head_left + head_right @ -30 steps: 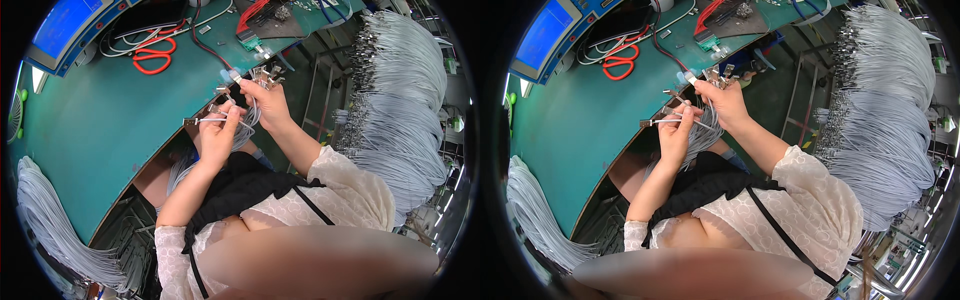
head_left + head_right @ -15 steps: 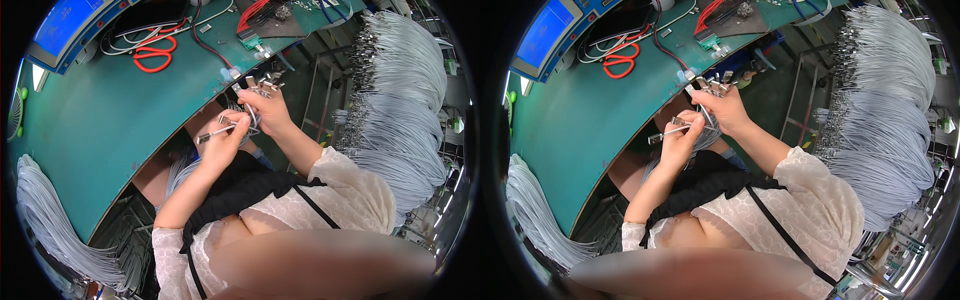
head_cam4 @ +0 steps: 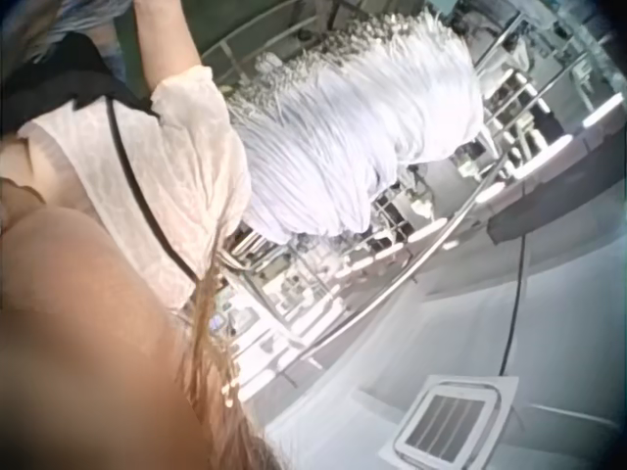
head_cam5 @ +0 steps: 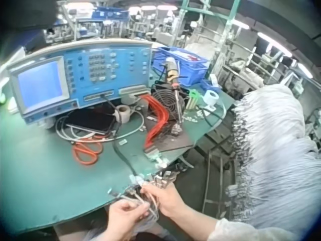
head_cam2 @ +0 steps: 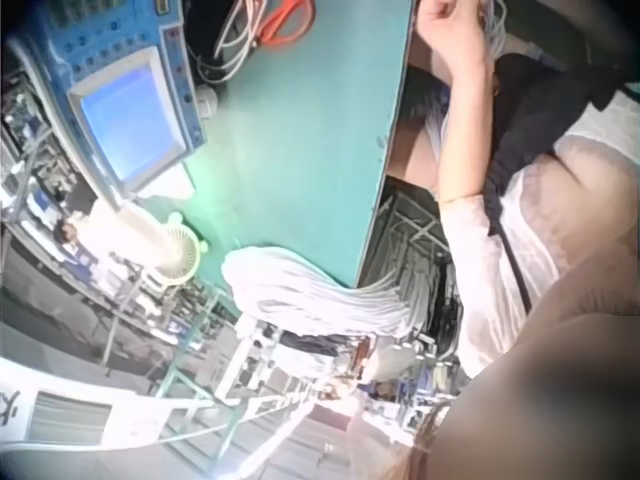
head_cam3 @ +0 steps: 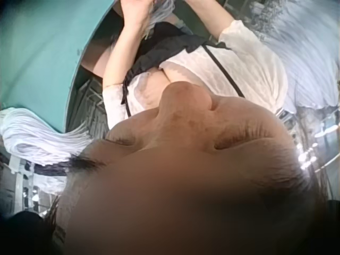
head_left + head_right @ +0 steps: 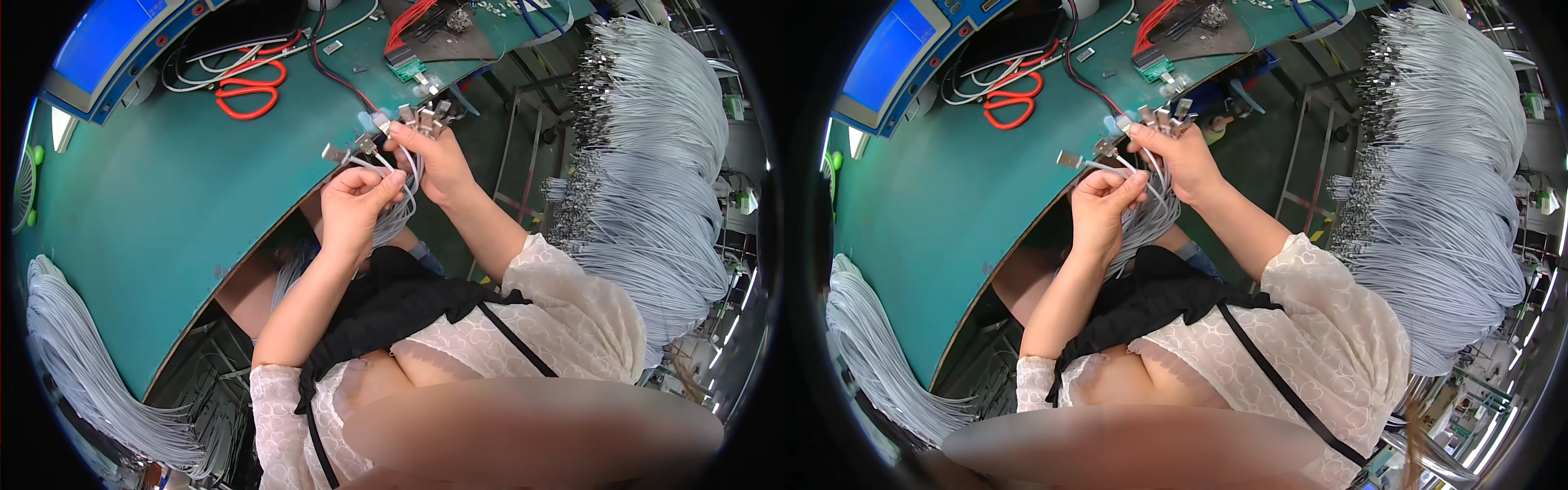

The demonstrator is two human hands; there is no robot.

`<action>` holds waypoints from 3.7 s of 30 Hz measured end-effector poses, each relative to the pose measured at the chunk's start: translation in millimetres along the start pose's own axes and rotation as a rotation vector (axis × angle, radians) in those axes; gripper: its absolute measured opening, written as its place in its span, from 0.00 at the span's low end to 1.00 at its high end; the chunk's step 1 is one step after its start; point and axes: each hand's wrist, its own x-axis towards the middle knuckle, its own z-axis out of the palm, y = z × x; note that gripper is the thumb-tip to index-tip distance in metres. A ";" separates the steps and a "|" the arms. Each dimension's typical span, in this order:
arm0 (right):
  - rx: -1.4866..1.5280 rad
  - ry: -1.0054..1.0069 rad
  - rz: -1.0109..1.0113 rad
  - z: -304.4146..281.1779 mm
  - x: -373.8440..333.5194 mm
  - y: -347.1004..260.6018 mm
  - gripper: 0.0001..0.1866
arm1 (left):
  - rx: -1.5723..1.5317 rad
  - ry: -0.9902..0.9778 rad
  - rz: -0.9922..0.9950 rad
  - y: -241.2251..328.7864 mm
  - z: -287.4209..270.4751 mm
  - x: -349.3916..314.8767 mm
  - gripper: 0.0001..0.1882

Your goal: The person organizes large bundles of wire harnesses and electronic connectors by hand at an assembly station.

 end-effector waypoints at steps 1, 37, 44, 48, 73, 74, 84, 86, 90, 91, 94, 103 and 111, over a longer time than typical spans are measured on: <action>-0.021 -0.022 -0.043 5.5 -1.2 0.6 0.06 | 0.040 -0.021 -0.018 0.3 -2.3 2.1 0.05; -0.010 -0.033 -0.028 -12.2 -11.8 3.9 0.04 | 1.606 0.118 0.097 -17.8 -129.4 3.6 0.15; 0.023 0.028 0.013 -13.2 -7.6 4.2 0.07 | 2.130 0.158 -0.014 -47.7 -262.9 4.3 0.22; 0.026 0.001 -0.004 -12.6 -4.0 6.9 0.07 | 1.785 -0.101 -0.570 -52.4 -249.2 7.8 0.27; 0.438 0.047 -0.315 -119.9 -24.4 -0.2 0.15 | -0.355 -0.072 -0.639 6.1 -138.0 -34.6 0.10; 0.463 0.043 -0.310 -131.0 -22.3 0.6 0.14 | -0.463 -0.112 -0.634 -0.5 -132.5 -38.4 0.10; 0.160 0.148 -0.402 -197.9 3.1 33.4 0.11 | -0.426 -0.324 -0.970 -18.5 -11.8 -11.7 0.10; 0.062 0.201 -0.469 -209.7 7.9 39.8 0.13 | -0.255 -0.459 -0.983 -12.8 13.5 -15.6 0.09; 0.200 0.044 -0.343 -220.5 15.5 41.6 0.15 | 0.226 -0.719 -0.687 26.4 74.0 -29.8 0.08; -0.088 -0.141 -0.091 -220.7 16.4 32.6 0.15 | 0.262 -0.735 -0.539 35.1 87.0 -31.3 0.09; -0.359 -0.145 -0.156 -152.8 0.0 5.0 0.13 | 0.286 -0.691 -0.040 53.2 101.3 -26.2 0.11; -0.708 -0.277 -0.610 -16.3 -29.4 -21.7 0.09 | -0.015 0.107 0.354 -19.1 19.6 -19.1 0.17; -0.634 -0.323 -0.434 -15.6 -13.0 6.1 0.08 | -0.034 0.161 0.309 -10.7 16.3 -11.0 0.16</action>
